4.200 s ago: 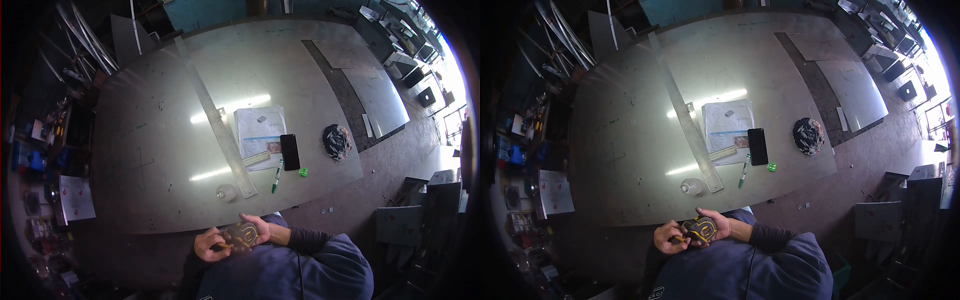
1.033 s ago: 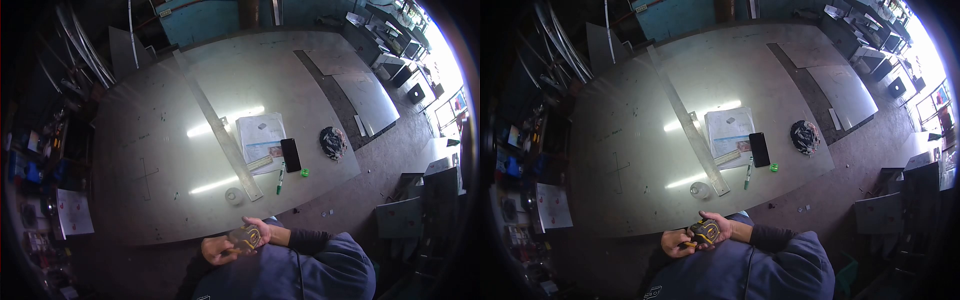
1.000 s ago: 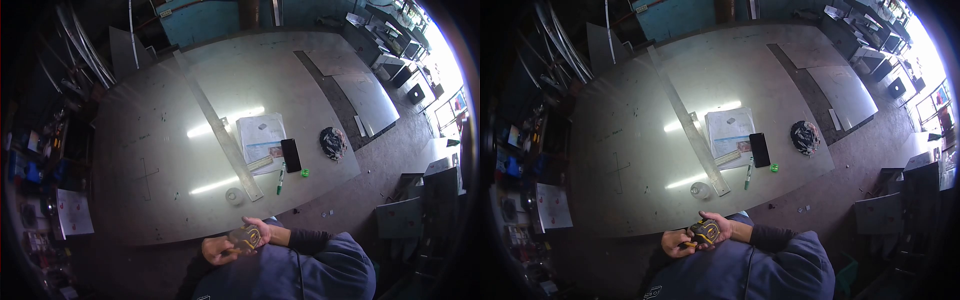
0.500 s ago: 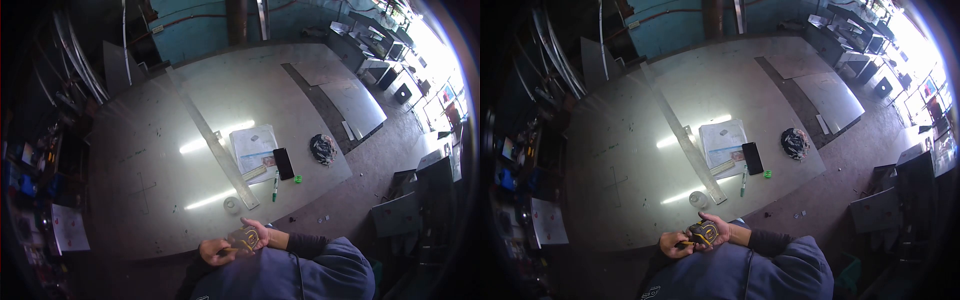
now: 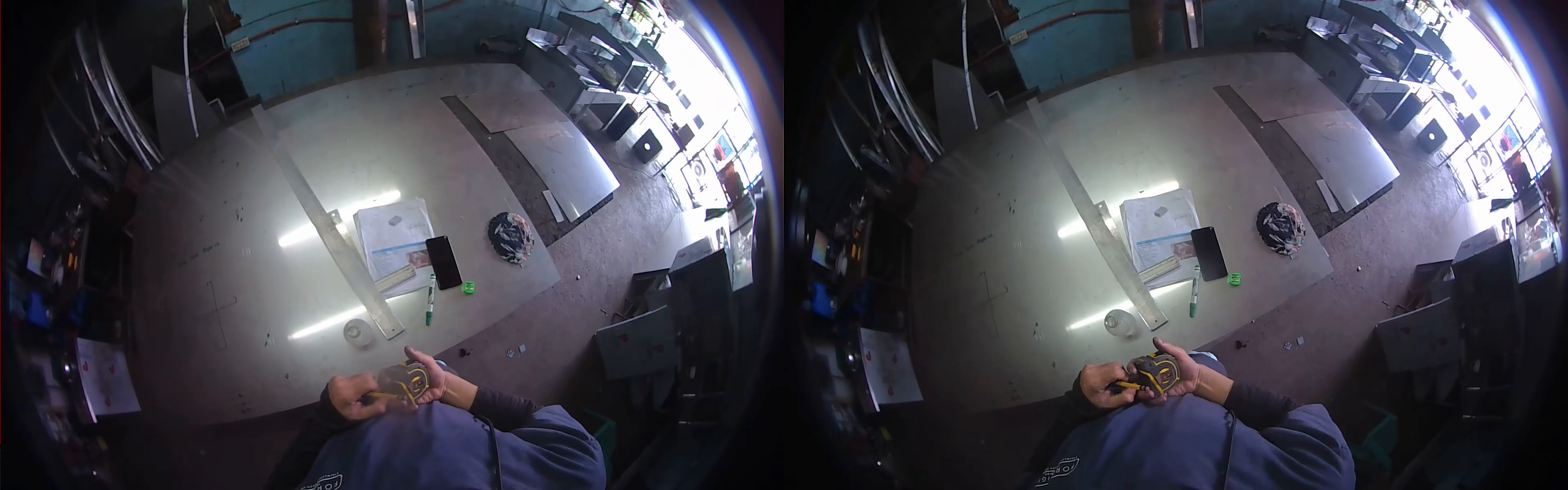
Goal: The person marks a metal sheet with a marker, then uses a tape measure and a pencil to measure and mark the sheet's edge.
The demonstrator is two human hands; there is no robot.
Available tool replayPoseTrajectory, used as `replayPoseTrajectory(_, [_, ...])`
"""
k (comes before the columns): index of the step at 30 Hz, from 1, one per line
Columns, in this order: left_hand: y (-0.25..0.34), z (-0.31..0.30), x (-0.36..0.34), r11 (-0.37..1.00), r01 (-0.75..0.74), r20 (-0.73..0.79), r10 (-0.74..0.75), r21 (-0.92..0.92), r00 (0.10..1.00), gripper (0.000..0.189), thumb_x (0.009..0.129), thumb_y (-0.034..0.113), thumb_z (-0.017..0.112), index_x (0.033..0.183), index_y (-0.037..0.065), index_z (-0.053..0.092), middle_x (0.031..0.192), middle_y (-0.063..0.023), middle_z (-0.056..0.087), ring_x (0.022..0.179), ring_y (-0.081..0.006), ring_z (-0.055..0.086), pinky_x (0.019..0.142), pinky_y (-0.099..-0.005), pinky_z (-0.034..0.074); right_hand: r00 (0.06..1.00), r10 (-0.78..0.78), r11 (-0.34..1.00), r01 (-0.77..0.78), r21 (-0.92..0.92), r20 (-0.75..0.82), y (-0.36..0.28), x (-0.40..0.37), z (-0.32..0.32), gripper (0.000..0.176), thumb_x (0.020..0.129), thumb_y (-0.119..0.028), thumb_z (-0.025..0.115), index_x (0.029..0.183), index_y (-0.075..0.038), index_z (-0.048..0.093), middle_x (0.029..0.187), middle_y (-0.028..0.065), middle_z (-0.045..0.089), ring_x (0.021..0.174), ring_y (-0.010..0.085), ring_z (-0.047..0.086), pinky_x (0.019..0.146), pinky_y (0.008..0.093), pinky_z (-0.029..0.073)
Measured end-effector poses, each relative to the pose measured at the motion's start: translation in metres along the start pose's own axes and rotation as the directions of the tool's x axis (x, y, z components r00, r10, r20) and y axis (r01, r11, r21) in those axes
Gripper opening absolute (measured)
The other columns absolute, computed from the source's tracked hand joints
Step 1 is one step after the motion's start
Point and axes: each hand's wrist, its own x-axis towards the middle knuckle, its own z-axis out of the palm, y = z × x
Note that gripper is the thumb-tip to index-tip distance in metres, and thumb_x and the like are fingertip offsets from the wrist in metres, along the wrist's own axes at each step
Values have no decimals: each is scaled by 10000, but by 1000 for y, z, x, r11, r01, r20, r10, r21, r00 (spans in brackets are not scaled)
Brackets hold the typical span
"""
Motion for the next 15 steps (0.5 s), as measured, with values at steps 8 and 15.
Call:
replayPoseTrajectory(8, [9,45,1,977,153,-159,-130,146,979,248,735,175,786,781,73,565,651,-85,558,512,-238,592,467,-320,452,992,127,987,-124,97,-22,-30,-31,-17,734,909,-687,337,1268,-59,467,1135,176,545,875,269,541,611,337,443])
replayPoseTrajectory(15, [48,87,-22,932,360,-587,-276,28,761,239,713,89,834,878,50,665,670,-55,594,512,-106,557,480,-228,442,938,324,945,-314,97,-124,-34,-27,-34,733,910,-669,379,1333,-77,463,1222,146,557,892,301,583,671,376,484])
